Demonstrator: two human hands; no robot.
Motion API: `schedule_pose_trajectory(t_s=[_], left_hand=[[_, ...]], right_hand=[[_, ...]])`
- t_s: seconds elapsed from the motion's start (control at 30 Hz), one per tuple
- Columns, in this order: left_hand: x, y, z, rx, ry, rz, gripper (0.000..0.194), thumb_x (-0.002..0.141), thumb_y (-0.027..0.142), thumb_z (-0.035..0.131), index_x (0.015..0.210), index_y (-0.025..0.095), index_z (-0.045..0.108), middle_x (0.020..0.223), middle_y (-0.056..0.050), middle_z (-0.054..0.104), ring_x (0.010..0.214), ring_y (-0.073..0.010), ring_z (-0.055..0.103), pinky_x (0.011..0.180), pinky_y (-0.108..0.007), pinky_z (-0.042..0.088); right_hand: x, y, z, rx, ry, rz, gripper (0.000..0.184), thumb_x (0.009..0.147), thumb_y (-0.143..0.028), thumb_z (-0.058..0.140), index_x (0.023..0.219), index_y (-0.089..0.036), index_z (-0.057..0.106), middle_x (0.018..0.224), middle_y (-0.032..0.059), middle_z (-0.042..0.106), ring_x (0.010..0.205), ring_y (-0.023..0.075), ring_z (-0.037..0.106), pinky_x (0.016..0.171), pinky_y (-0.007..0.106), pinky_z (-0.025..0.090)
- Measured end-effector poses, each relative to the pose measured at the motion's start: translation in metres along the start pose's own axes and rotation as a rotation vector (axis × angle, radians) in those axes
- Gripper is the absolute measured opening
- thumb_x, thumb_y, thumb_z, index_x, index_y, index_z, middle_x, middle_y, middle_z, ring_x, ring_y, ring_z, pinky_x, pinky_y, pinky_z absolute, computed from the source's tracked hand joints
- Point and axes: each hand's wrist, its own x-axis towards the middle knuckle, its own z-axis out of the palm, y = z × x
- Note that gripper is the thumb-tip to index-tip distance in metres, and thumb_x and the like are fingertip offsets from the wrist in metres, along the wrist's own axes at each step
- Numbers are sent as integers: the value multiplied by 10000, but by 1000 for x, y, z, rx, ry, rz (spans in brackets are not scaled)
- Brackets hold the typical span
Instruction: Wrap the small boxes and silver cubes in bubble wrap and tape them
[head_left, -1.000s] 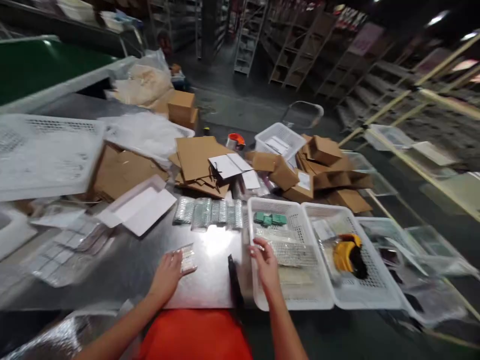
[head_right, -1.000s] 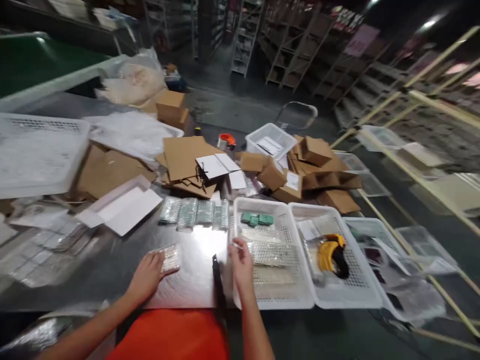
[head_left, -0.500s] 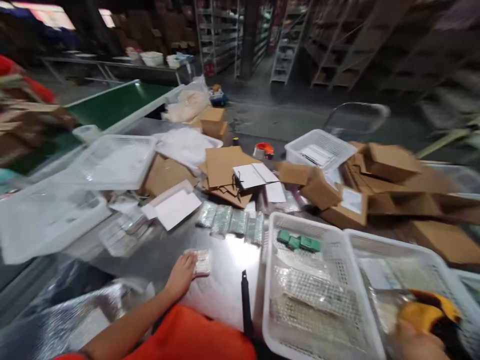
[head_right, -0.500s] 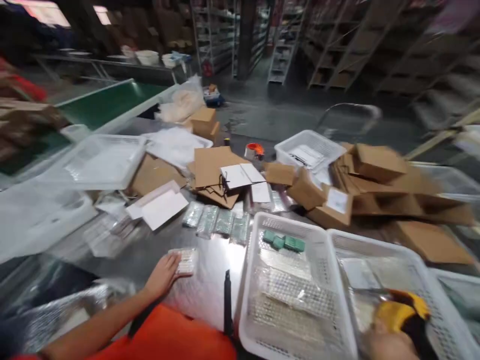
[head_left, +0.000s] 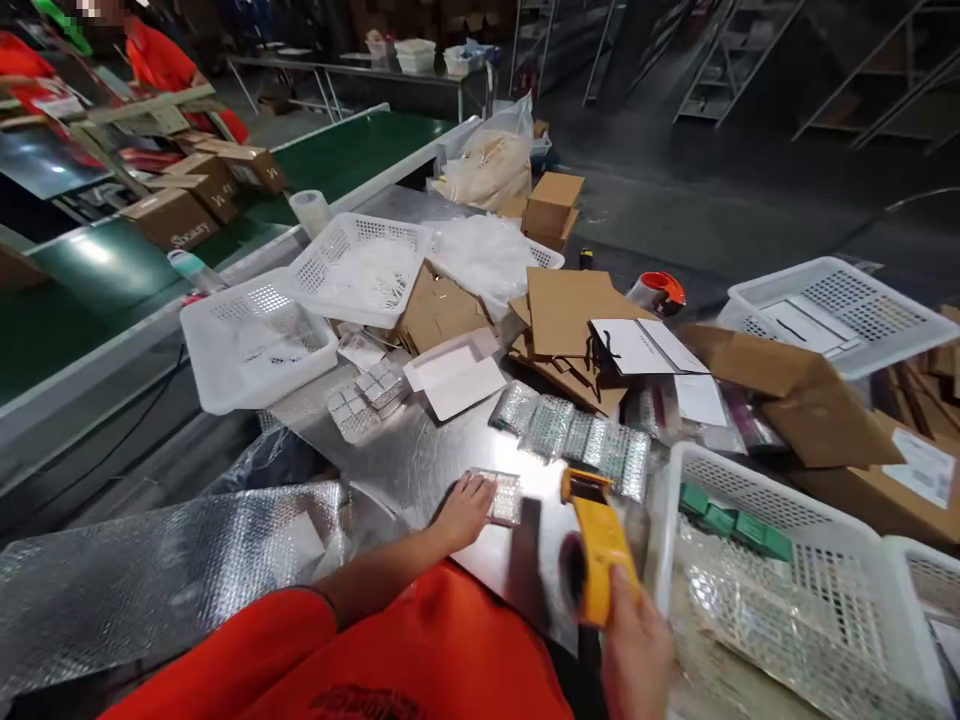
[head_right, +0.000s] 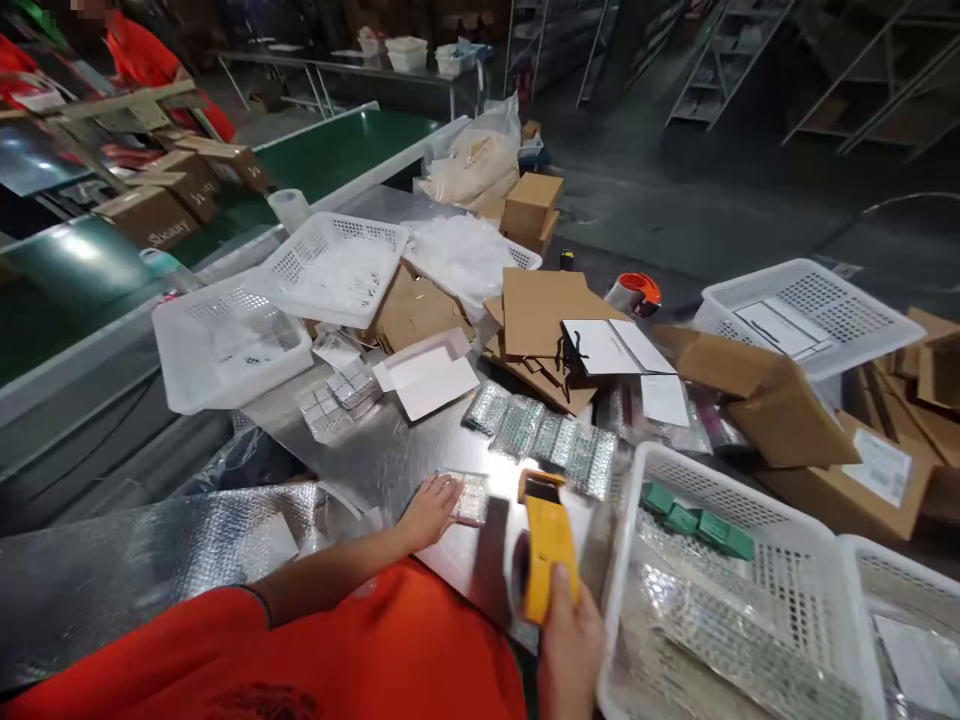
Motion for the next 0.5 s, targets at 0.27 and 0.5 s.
schedule_pose_trajectory(t_s=[0.27,0.5], left_hand=[[0,-18,6,-115,39,147,451,831,173,565,1264,50,605,1364,-201,594,1381,-305,450,1230,-486,238],[4,-18,14,-288,122,14,487,803,74,494,1284,108,557,1389,-201,558,1329,-304,502,1158,-529,335]], right_hand=[[-15,-6,109,-75,-156,29,653,599,-853,587,666,-205,620,566,54,617,525,209,575,428,310,478],[-10,7,107,-183,-165,81,636,581,-839,581,676,-210,601,601,82,631,527,230,596,412,334,486]])
